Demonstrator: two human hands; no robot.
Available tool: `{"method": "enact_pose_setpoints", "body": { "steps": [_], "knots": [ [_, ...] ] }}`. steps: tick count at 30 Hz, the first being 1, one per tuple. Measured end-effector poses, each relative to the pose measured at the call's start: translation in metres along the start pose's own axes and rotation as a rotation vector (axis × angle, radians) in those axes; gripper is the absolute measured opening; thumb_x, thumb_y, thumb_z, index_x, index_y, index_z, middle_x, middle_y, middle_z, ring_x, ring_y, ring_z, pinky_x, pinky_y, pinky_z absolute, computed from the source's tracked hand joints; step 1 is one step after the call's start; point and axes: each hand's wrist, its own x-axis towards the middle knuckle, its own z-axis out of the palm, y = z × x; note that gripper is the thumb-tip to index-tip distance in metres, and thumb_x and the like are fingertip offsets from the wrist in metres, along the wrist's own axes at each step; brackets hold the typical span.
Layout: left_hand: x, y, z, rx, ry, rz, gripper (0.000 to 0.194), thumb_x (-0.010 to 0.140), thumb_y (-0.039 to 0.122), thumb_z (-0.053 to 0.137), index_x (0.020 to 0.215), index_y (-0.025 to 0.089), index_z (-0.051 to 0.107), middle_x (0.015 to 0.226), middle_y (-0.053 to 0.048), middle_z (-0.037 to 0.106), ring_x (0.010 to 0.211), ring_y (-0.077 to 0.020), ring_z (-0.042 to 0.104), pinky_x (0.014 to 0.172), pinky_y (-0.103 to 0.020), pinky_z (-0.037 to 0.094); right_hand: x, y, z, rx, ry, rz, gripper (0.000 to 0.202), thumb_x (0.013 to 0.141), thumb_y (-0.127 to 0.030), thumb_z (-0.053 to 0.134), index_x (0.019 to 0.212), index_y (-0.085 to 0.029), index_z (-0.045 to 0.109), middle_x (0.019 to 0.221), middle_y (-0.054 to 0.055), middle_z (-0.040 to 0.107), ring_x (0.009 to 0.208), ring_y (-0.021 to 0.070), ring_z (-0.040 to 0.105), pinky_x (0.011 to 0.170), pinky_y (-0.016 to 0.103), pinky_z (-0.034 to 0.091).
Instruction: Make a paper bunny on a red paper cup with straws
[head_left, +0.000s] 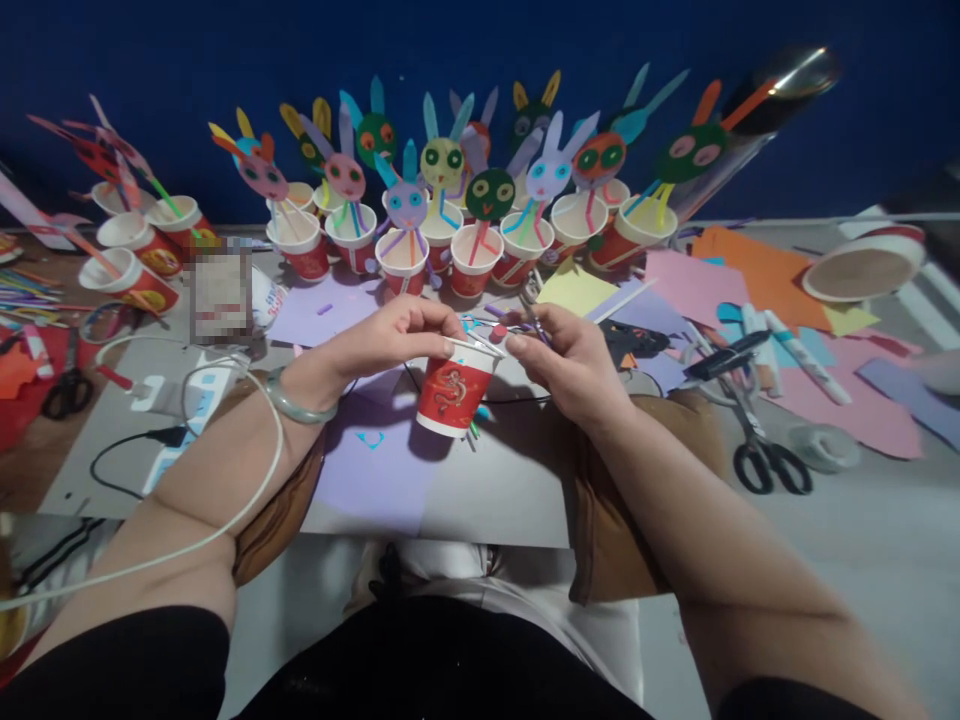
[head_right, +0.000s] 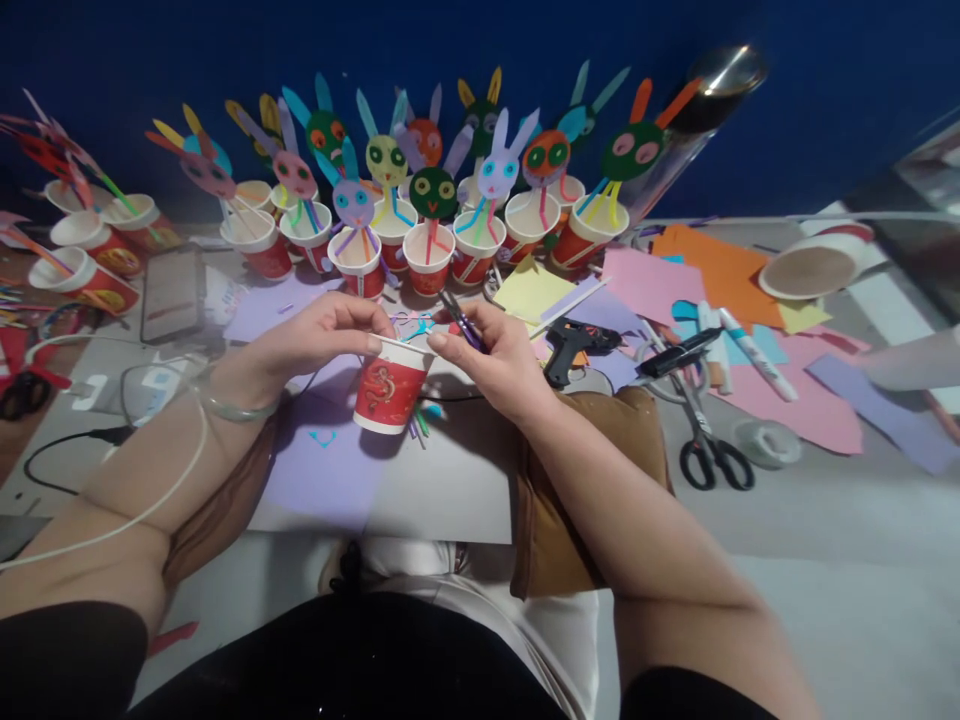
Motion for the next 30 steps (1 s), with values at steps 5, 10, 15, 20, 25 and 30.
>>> {"method": "enact_pose_setpoints", "body": {
  "steps": [5, 10, 15, 20, 25, 30],
  "knots": [
    [0.002, -0.001, 0.01, -0.051, 0.037, -0.003, 0.015, 0.077, 0.027, 0.075, 0.076, 0.013, 0.069, 0.069, 0.0, 0.065, 0.063, -0.0096, 0.057, 0.06, -0.021, 0.045, 0.003, -0.005, 0.001, 0.086, -0.162, 0.044, 0.045, 0.078, -0.06, 0.078, 0.078, -0.018, 0.063, 0.064, -0.004, 0.048, 0.057, 0.0088, 0.038, 0.054, 0.026, 0.03],
    [0.003, 0.002, 0.015, -0.044, -0.015, -0.033, 0.031, 0.078, 0.04, 0.08, 0.075, 0.013, 0.066, 0.068, -0.001, 0.064, 0.062, -0.0101, 0.058, 0.06, -0.021, 0.047, 0.002, -0.001, 0.002, -0.008, -0.126, -0.034, 0.051, 0.079, -0.067, 0.074, 0.078, -0.018, 0.061, 0.066, -0.003, 0.051, 0.061, 0.0101, 0.04, 0.057, 0.026, 0.033],
    [0.003, 0.0, 0.016, -0.035, -0.03, -0.037, 0.03, 0.079, 0.04, 0.077, 0.075, 0.013, 0.062, 0.067, 0.001, 0.06, 0.06, -0.0089, 0.054, 0.059, -0.021, 0.044, 0.002, 0.001, 0.004, -0.078, -0.085, -0.112, 0.048, 0.083, -0.066, 0.07, 0.08, -0.018, 0.06, 0.069, -0.002, 0.054, 0.063, 0.0114, 0.044, 0.06, 0.027, 0.037],
    [0.002, -0.003, 0.014, -0.036, -0.049, -0.037, 0.015, 0.079, 0.027, 0.068, 0.078, 0.015, 0.059, 0.071, 0.002, 0.058, 0.061, -0.0088, 0.054, 0.057, -0.02, 0.043, 0.001, 0.0, 0.004, -0.122, -0.063, -0.154, 0.045, 0.087, -0.063, 0.067, 0.08, -0.019, 0.059, 0.07, -0.002, 0.055, 0.064, 0.0121, 0.046, 0.063, 0.028, 0.04],
    [0.002, 0.003, 0.013, 0.0, -0.04, 0.006, 0.02, 0.074, 0.028, 0.073, 0.075, 0.015, 0.058, 0.069, 0.002, 0.056, 0.063, -0.0092, 0.052, 0.058, -0.02, 0.041, 0.001, 0.001, 0.005, -0.161, -0.024, -0.155, 0.043, 0.087, -0.061, 0.065, 0.08, -0.02, 0.057, 0.07, -0.002, 0.055, 0.063, 0.0125, 0.047, 0.063, 0.028, 0.042],
    [0.003, 0.003, 0.015, 0.081, 0.098, 0.057, 0.028, 0.078, 0.036, 0.077, 0.077, 0.015, 0.059, 0.07, 0.001, 0.057, 0.065, -0.0093, 0.051, 0.061, -0.021, 0.041, -0.003, 0.007, 0.009, -0.203, 0.175, -0.202, 0.036, 0.094, -0.059, 0.057, 0.094, -0.022, 0.057, 0.079, 0.001, 0.058, 0.065, 0.0139, 0.05, 0.062, 0.029, 0.044]
  ]
}}
